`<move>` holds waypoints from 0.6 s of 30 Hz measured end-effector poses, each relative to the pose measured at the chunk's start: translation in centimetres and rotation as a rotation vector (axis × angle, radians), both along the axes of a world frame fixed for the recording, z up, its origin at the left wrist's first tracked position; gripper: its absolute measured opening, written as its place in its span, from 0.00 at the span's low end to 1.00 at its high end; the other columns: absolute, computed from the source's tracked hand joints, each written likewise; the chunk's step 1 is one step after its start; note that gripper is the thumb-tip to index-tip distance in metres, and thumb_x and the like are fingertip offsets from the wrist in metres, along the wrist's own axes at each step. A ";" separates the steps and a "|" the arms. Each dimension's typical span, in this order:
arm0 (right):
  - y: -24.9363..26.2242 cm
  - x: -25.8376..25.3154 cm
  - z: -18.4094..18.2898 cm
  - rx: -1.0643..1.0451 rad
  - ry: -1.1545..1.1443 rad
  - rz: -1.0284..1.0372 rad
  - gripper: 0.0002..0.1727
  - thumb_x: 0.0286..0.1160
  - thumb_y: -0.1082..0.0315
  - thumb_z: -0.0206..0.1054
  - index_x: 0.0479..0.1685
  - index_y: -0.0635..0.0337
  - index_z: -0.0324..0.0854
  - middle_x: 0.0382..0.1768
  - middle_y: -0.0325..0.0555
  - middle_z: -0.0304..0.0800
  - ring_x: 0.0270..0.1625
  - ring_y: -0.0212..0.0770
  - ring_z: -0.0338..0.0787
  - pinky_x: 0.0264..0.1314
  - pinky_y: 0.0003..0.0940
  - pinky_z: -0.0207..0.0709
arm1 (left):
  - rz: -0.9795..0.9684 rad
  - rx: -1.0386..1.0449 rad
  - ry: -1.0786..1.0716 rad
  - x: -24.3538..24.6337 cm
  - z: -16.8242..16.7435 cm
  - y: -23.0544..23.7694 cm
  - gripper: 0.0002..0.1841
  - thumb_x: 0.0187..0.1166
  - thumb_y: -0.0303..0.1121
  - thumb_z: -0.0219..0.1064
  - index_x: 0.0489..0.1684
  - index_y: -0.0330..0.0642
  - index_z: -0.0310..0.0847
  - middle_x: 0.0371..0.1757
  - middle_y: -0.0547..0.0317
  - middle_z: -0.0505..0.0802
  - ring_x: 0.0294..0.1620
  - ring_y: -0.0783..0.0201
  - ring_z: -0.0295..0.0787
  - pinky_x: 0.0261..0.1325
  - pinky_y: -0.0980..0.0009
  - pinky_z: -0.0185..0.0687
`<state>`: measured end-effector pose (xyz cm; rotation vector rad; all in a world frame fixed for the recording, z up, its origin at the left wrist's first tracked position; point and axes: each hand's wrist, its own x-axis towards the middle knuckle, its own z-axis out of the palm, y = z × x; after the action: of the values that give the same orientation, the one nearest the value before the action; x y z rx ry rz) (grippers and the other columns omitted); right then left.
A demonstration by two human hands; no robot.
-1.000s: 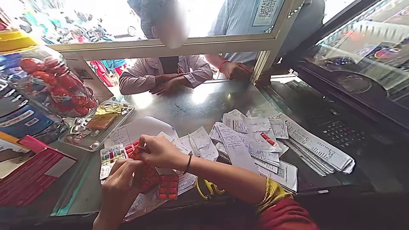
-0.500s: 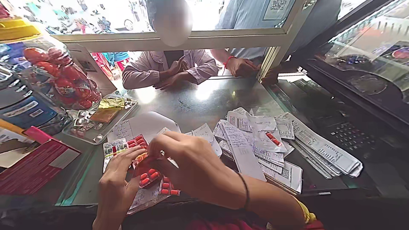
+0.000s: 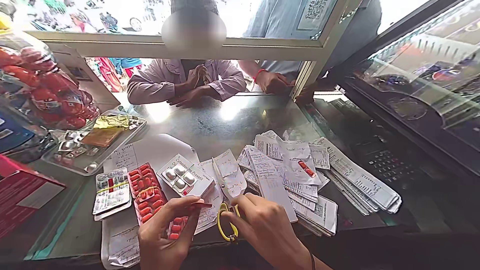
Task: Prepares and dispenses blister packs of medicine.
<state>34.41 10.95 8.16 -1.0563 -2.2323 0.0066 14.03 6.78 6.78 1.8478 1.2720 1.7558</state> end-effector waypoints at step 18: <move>-0.3 4.2 -1.9 -0.909 0.900 0.419 0.27 0.74 0.74 0.68 0.74 0.72 0.73 0.39 0.35 0.97 0.38 0.29 0.96 0.42 0.27 0.92 | -0.009 -0.133 -0.069 1.4 -0.3 1.4 0.07 0.75 0.27 0.70 0.46 0.38 0.90 0.48 0.66 0.95 0.45 0.80 0.92 0.49 0.83 0.90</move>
<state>38.60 10.67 6.30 -0.7143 -1.5054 1.4721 15.44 8.21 6.51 1.7024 1.3180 1.6719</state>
